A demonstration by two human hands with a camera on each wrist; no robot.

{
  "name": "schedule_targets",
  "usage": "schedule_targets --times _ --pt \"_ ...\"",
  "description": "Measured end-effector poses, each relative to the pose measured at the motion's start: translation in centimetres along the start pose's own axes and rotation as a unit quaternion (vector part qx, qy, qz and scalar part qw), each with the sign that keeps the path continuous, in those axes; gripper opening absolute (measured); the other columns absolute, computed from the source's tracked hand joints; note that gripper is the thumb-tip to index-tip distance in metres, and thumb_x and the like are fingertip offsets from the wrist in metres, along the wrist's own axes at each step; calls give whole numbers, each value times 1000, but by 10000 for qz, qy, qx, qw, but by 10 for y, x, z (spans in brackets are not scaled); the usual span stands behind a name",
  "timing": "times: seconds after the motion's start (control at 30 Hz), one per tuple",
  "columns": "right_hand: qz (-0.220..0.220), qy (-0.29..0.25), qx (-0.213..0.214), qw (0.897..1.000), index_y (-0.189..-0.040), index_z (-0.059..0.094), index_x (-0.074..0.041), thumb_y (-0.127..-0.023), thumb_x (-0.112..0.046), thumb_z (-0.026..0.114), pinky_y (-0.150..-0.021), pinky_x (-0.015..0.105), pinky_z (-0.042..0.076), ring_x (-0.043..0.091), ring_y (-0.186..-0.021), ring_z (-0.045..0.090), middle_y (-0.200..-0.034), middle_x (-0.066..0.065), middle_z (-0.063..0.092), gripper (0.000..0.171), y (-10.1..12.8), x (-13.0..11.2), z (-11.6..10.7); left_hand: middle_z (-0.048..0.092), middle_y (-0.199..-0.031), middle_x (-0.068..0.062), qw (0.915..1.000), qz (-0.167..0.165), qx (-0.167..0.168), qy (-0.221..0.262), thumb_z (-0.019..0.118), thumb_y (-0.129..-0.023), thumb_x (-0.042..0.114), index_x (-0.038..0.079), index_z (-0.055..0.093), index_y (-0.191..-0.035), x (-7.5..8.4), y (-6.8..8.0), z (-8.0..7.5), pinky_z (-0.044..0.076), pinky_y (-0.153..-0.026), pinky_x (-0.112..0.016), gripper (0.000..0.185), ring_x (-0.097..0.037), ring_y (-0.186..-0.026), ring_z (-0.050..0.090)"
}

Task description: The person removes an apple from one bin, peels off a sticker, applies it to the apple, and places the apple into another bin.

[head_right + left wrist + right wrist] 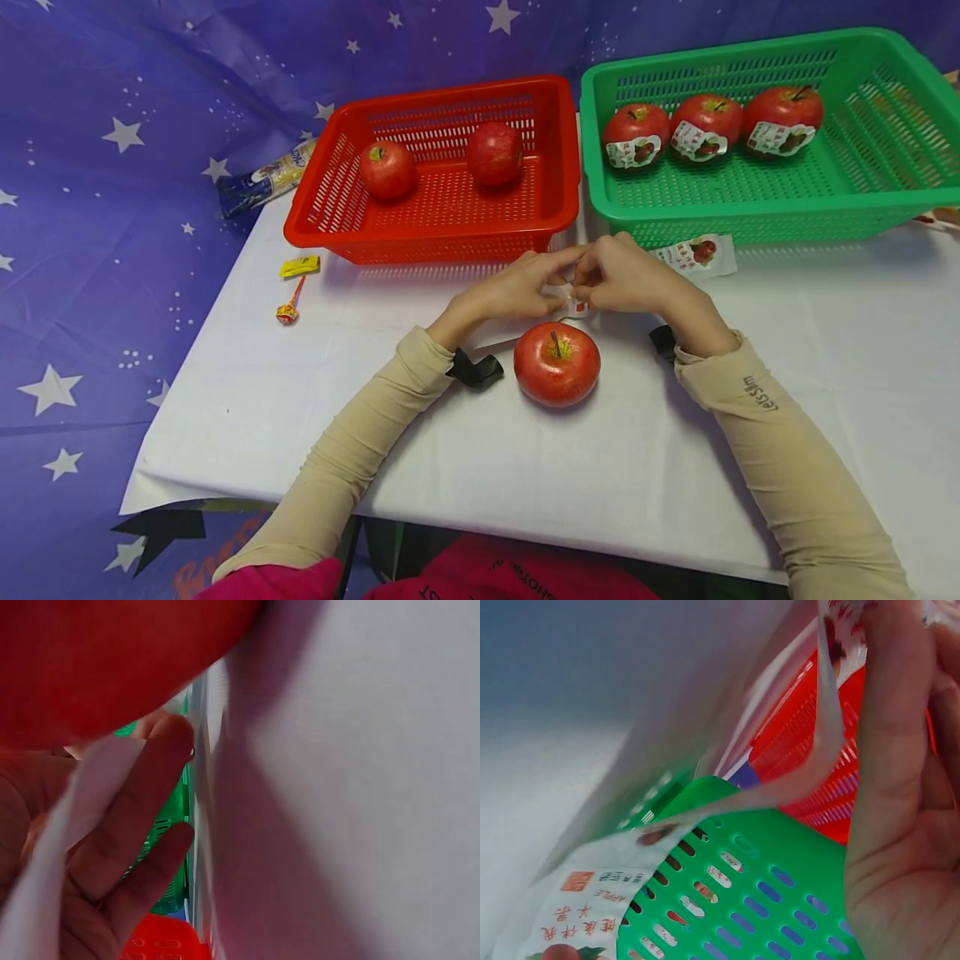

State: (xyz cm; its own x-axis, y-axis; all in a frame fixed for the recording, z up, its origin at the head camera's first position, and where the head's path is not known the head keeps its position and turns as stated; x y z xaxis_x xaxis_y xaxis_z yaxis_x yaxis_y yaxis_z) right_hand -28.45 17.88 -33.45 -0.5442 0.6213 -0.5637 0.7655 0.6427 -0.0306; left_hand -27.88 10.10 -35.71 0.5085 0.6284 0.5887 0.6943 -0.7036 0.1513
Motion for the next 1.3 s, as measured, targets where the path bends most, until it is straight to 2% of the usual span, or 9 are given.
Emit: schedule_targets --times 0.2,0.33,0.5,0.63,0.73,0.9,1.13,1.2,1.3 --pt "-18 282 393 9988 -68 74 -7 -73 -3 73 -53 20 41 6 -62 54 -67 1 70 7 0 -3 -7 57 -104 1 9999 129 54 -32 60 -90 10 21 18 -155 2 -1 0 31 -90 -21 78 -12 -85 47" --pt "234 241 582 9977 -68 72 -5 -72 -4 73 -51 21 41 10 -59 54 -64 3 69 5 -1 0 -8 54 -118 -3 9997 183 170 87 61 -91 13 20 17 -155 1 -2 -2 32 -91 -20 78 -12 -87 51" --pt "573 149 669 9960 -70 70 -5 -74 -6 75 -49 22 39 12 -54 50 -62 4 66 6 -1 7 -8 44 -135 -2 9984 133 326 444 63 -90 14 22 20 -154 -3 -2 -4 41 -87 -17 77 -10 -102 52" --pt "647 57 657 9957 -72 70 -6 -74 -8 77 -51 22 36 11 -54 48 -62 2 65 8 -1 10 -9 55 -107 -3 9955 51 338 888 66 -90 15 22 21 -154 -8 -1 -4 42 -79 -18 79 -11 -90 51" --pt "707 -62 660 9953 -72 70 -7 -73 -8 78 -51 22 37 10 -55 49 -63 2 65 8 -1 13 -10 59 -92 -1 9912 -40 268 1295 66 -90 14 24 20 -154 -13 -1 -3 41 -75 -18 80 -10 -85 52" --pt "813 -240 714 9938 -71 70 -7 -74 -9 78 -50 22 38 10 -55 50 -63 2 65 8 -1 15 -10 61 -100 -2 9831 62 140 1822 64 -89 4 23 20 -155 -17 -1 -5 39 -79 -15 82 -9 -87 54" --pt "940 -363 802 9917 -71 68 -7 -75 -11 77 -49 22 36 10 -52 48 -59 0 63 11 0 16 -11 66 -79 -12 9621 444 -47 2691 60 -86 -7 16 21 -154 -19 0 -5 41 -66 -19 81 -12 -69 56" --pt "998 -454 799 9908 -71 67 -7 -76 -12 76 -49 22 34 9 -51 46 -57 0 62 11 0 17 -11 67 -83 -13 9595 431 -74 2784 60 -87 -7 15 22 -154 -20 1 -6 43 -66 -20 80 -13 -71 59" --pt "1087 -603 786 9891 -71 67 -7 -78 -13 74 -48 23 31 9 -48 44 -54 -1 63 12 0 20 -10 68 -95 -14 9603 223 -59 2782 60 -87 -5 11 28 -151 -25 3 -8 47 -72 -20 74 -14 -80 63"
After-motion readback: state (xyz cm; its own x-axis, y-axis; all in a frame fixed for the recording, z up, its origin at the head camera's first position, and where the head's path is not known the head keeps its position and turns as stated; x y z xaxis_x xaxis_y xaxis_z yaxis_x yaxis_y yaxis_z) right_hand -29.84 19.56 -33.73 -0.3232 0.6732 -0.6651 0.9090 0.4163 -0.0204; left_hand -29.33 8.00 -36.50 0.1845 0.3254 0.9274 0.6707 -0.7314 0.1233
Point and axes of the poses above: each hand's wrist, its own y-axis away from the middle knuckle, its own z-axis out of the palm, x = y × z, the point moved 8 cm from there along -y, towards the middle knuckle
